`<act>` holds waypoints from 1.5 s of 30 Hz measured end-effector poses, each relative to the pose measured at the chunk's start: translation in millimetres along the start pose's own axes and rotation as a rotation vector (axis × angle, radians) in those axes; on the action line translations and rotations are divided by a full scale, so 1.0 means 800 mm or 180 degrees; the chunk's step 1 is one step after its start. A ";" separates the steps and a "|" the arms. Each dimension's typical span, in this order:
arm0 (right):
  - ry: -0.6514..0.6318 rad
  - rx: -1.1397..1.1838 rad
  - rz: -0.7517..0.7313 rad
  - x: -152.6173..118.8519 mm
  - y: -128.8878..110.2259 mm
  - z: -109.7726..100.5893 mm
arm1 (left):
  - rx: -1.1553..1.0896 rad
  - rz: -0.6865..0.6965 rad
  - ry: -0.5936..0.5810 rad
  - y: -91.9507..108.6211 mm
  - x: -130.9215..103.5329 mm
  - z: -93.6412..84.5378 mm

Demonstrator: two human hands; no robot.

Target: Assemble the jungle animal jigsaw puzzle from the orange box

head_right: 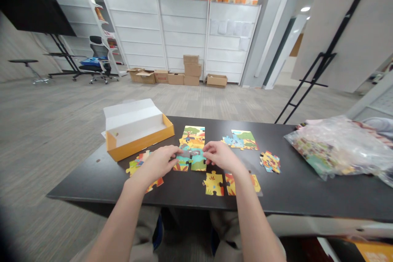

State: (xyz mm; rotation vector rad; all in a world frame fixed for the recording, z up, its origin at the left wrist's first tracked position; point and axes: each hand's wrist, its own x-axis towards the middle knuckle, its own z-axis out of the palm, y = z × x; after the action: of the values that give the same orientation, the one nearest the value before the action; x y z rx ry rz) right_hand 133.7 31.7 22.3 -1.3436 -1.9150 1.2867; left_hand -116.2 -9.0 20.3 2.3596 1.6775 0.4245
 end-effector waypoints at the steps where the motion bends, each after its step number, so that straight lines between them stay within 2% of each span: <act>1: -0.0004 0.0026 0.0008 0.002 0.001 0.004 | -0.0030 0.0013 -0.0018 0.000 0.000 0.000; 7: 0.0023 -0.0183 -0.0010 0.012 0.016 0.012 | -0.0231 0.0058 -0.0049 0.004 -0.003 0.001; 12: 0.0091 -0.0526 -0.0235 0.017 0.025 0.013 | -0.0382 0.0191 -0.0006 0.012 -0.004 -0.001; 20: 0.0306 -0.1068 -0.0370 0.009 0.007 0.010 | -0.0429 0.0486 -0.0037 0.025 -0.003 0.007; 28: 0.0190 -0.1140 -0.0351 0.006 0.006 0.006 | -0.0226 0.0745 -0.0128 0.033 0.002 0.011; 39: 0.0178 -0.1490 -0.0390 0.006 0.002 0.008 | -0.0106 0.0679 -0.0120 0.033 0.003 0.016; 45: 0.0146 -0.1471 -0.0409 0.005 0.001 0.009 | -0.0351 0.0666 -0.0098 0.028 0.005 0.012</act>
State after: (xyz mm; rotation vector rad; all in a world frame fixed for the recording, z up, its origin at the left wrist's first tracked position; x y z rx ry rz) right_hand 126.9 32.7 17.5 -1.4133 -2.3144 0.7698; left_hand -91.6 -13.1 19.3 2.4546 1.3622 0.4997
